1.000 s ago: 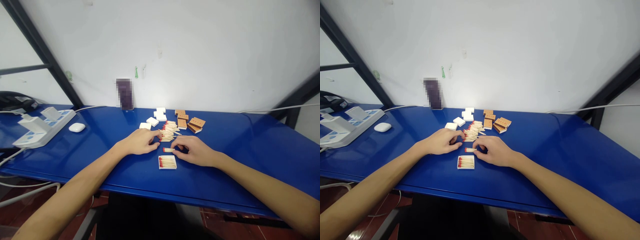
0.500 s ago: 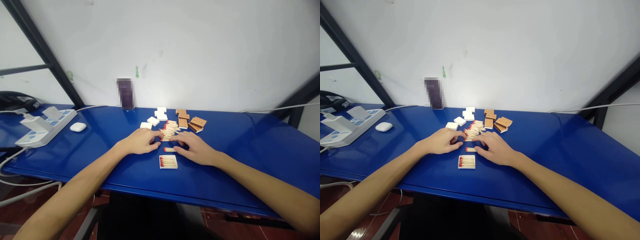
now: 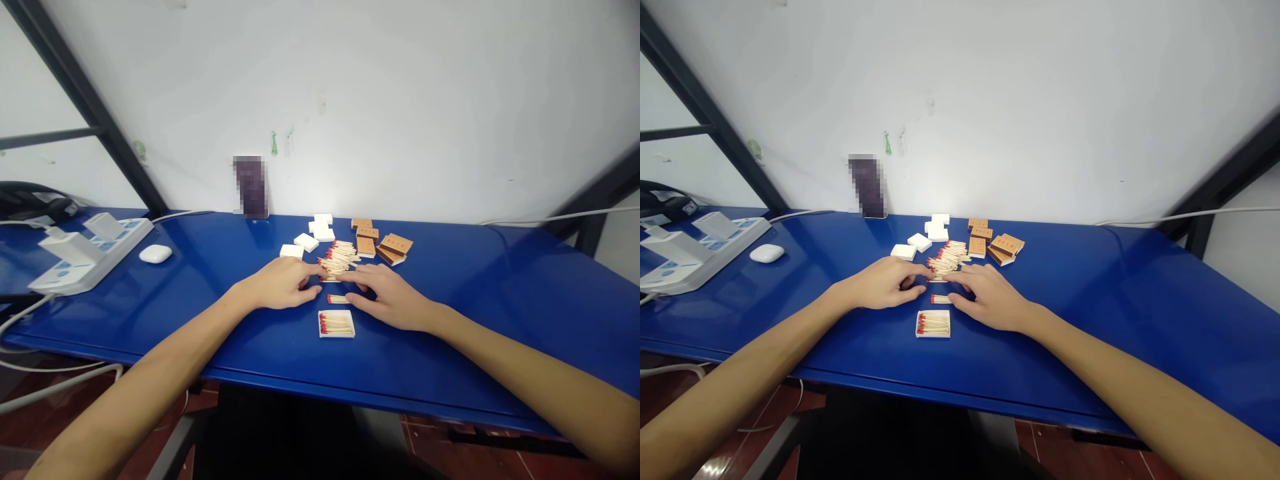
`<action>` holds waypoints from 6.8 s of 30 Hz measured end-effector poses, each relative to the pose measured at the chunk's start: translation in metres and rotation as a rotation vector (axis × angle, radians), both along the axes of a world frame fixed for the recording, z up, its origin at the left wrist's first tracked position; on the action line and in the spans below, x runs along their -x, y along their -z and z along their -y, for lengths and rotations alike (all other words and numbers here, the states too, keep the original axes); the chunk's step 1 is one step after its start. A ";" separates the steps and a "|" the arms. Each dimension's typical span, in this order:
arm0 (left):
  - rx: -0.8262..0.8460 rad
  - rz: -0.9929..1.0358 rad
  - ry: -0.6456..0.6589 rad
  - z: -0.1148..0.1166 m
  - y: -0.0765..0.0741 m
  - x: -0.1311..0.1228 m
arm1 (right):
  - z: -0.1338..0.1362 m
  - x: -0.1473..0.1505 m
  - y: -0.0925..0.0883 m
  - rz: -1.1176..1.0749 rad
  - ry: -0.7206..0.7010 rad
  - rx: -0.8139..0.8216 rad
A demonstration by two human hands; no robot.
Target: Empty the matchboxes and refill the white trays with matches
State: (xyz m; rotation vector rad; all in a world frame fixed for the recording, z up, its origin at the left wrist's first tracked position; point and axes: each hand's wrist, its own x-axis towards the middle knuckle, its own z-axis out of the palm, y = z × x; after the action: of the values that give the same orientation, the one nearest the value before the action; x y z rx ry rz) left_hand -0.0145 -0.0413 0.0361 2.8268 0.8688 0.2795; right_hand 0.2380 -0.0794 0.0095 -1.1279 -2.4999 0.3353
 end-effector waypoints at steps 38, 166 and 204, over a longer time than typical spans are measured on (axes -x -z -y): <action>0.019 0.016 -0.001 0.000 -0.002 0.000 | 0.001 0.000 -0.001 0.016 0.010 0.003; 0.024 0.038 0.011 -0.002 0.001 -0.001 | 0.000 -0.001 0.000 0.008 -0.051 -0.024; 0.017 0.032 0.015 -0.001 0.001 -0.005 | 0.000 0.000 -0.001 -0.013 -0.041 -0.011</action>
State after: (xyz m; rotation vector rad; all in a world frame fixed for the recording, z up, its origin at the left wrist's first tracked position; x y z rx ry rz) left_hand -0.0091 -0.0406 0.0349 2.8040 0.8385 0.3134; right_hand 0.2381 -0.0790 0.0107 -1.0679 -2.5129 0.3387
